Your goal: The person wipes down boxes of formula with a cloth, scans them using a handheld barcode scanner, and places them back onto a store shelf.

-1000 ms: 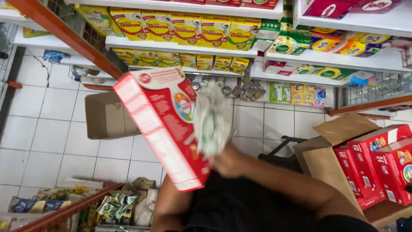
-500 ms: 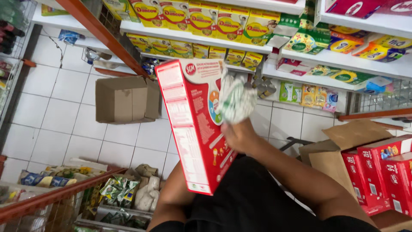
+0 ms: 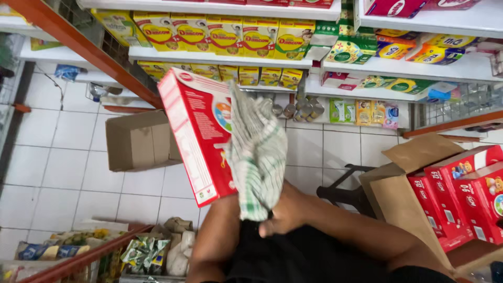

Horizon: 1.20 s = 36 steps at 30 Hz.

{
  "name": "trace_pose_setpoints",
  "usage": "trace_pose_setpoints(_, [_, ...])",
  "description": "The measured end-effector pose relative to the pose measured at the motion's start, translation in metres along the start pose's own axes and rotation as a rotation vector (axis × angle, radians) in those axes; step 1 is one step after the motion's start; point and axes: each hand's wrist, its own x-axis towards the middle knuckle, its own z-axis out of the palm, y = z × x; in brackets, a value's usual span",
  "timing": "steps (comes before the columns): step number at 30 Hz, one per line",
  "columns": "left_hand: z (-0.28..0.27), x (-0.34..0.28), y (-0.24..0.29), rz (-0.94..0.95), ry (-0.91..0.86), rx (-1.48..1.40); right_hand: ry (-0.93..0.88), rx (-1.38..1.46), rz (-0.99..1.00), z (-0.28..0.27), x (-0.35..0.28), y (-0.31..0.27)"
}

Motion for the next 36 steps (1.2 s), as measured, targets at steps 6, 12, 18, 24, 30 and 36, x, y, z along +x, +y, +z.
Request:
trace_pose_setpoints(6, [-0.011, 0.016, 0.017, -0.07, 0.253, 0.169, -0.079, -0.177, 0.024, -0.03, -0.006, -0.002])
trace_pose_setpoints(12, [0.013, 0.021, 0.012, -0.041, 0.433, 0.308, 0.046, -0.405, 0.334, -0.091, 0.059, 0.033])
trace_pose_setpoints(18, [-0.008, 0.019, 0.014, 0.145, 0.41, 0.133, 0.05, -0.2, 0.074, -0.087, 0.052, 0.025])
trace_pose_setpoints(24, [-0.023, 0.005, 0.071, 0.203, 0.427, 0.143, 0.07, 0.37, 0.389, -0.079, -0.003, 0.019])
trace_pose_setpoints(30, [0.004, -0.021, 0.075, 0.196, 0.195, 0.211, 0.276, -0.151, 0.3, -0.092, 0.005, 0.039])
trace_pose_setpoints(36, [0.025, -0.024, 0.032, 0.346, 0.368, 0.662, 0.344, -0.468, 0.315, -0.061, 0.045, 0.067])
